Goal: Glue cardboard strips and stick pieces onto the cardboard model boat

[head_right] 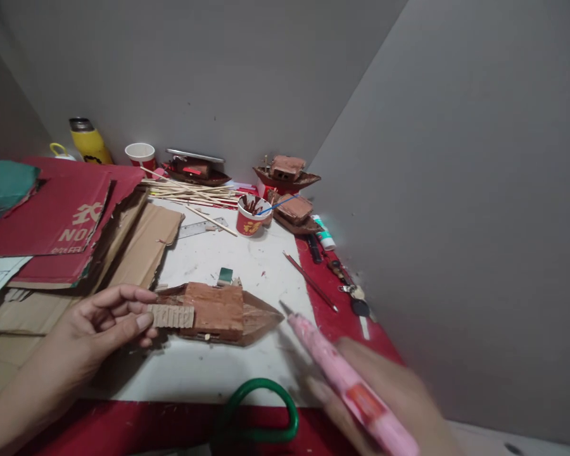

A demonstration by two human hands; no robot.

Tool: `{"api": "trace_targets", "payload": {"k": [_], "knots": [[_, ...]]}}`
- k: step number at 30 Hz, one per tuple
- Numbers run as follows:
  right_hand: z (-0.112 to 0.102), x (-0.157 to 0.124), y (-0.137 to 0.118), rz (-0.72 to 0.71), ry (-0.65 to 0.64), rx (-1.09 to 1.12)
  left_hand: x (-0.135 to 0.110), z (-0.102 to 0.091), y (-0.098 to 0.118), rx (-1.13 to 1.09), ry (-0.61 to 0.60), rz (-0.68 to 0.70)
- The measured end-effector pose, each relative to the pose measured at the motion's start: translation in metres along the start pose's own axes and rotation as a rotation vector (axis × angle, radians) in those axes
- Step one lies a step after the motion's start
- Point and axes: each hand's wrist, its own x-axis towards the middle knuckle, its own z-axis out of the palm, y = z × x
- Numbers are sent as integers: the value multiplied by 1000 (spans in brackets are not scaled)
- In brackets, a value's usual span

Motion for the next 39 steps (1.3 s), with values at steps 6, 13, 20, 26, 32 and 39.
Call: {"api": "trace_targets", "payload": {"k": [6, 13, 20, 26, 32, 39], "knots": [[16, 2, 29, 209, -59, -104, -11, 6, 3, 68, -70, -37], [9, -4, 39, 197, -49, -92, -15, 18, 4, 89, -115, -124], [-12, 28, -36, -203, 195, 77, -19, 35, 5, 101, -198, -167], [5, 66, -76, -487, 177, 52, -22, 48, 3, 66, -256, -205], [4, 68, -56, -364, 147, 120, -15, 38, 10, 115, -119, -63], [15, 67, -56, -281, 108, 136, -6, 26, 2, 371, 30, 155]]}}
